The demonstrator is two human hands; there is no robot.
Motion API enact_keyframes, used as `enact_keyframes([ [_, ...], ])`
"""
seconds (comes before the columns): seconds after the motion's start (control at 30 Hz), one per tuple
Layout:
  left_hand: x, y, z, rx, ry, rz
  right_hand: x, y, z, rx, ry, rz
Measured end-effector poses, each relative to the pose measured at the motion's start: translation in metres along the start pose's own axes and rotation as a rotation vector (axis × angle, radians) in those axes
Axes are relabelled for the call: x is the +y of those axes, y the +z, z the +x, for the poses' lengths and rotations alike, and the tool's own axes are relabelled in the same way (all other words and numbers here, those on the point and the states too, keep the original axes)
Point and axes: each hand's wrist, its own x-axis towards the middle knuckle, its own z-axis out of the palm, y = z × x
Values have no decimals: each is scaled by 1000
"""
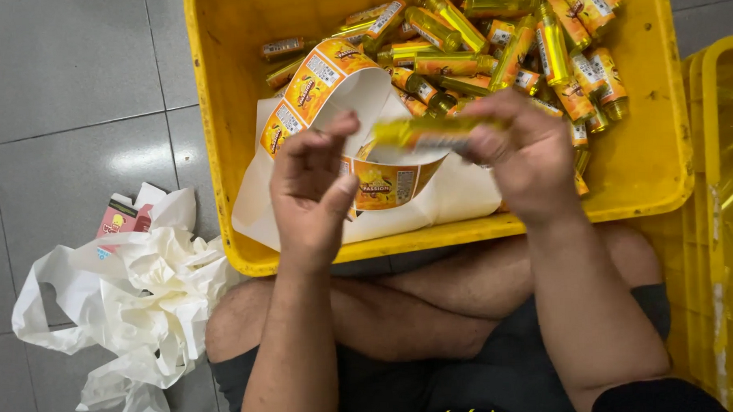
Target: The person sits on the floor and applies labels from a continuous roll onto small yellow bottles. They pick up a bottle, wrap the label around it, and place the labeled bottle into a yellow bin.
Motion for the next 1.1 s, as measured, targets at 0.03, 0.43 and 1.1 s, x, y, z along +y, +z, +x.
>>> enact_keyframes([
  [0.03, 3, -2, 1, -1, 2, 0, -3, -4, 4, 0, -2, 0],
  [0.43, 15, -21, 14, -287, -152, 1261, 1, 41, -7, -102, -343, -916],
  [1.1, 11, -6, 21, -236, -544, 1340, 40, -25, 13, 122, -132, 127],
])
